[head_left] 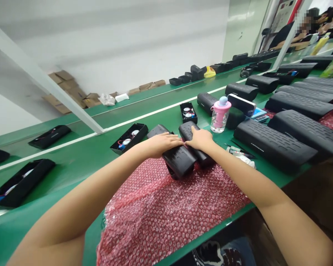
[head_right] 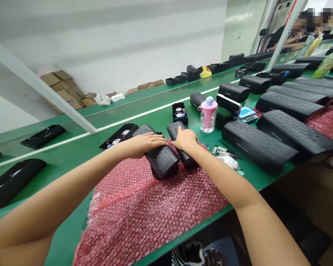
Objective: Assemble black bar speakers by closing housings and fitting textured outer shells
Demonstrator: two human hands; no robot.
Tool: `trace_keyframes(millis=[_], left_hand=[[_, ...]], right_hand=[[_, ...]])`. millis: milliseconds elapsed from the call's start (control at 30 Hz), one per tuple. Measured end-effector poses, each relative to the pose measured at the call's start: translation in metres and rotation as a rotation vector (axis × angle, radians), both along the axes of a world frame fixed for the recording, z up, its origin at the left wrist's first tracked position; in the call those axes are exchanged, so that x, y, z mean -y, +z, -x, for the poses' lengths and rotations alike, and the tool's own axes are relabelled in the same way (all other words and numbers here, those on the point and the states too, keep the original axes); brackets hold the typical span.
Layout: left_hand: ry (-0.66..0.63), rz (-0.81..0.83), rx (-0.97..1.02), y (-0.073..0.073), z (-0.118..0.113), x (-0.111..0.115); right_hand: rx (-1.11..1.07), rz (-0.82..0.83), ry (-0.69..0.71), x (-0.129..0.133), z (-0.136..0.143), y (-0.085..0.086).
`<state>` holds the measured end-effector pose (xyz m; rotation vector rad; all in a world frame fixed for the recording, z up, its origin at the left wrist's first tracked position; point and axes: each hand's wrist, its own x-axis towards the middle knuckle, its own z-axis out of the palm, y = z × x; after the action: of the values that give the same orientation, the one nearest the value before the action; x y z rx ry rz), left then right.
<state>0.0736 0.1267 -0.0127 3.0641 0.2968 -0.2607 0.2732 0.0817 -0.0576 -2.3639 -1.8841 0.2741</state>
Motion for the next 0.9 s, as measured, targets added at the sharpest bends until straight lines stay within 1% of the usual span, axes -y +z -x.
trace_keyframes(millis=[100,267,367,467,533,633,767,833,900], left_hand=[[-0.026,0.019,-0.013,-0.005,-0.004,-0.009],[-0.058,-0.035,-0.05,-0.014,-0.009,-0.012],[-0.054,0.011,-0.038,-0.02,-0.011,-0.013],[-0.034,0.085,0.02,-0.024,-0.013,-0.015],[-0.031,0.123,0.033,-0.023,-0.013,-0.016],[-0.039,0.165,0.019,-0.016,-0.013,-0.017],[-0.022,0.163,0.018,-0.009,-0.011,-0.02],[-0.01,0.161,0.007,-0.011,-0.01,-0.021],[0.008,0.183,0.015,-0.015,-0.009,-0.023]], right_hand=[[-0.009,0.0,-0.013,-0.001,0.001,0.0],[-0.013,0.015,-0.045,0.0,0.006,-0.001],[-0.017,0.033,-0.055,0.002,0.006,0.0],[-0.015,0.041,-0.052,0.002,0.005,0.0],[-0.008,0.036,-0.052,0.002,0.005,0.0],[0.004,0.023,-0.051,0.002,0.004,-0.001],[0.016,-0.006,-0.034,0.003,0.002,0.0],[0.023,-0.02,-0.021,0.004,0.001,0.001],[0.029,-0.029,-0.007,0.005,0.0,0.001]])
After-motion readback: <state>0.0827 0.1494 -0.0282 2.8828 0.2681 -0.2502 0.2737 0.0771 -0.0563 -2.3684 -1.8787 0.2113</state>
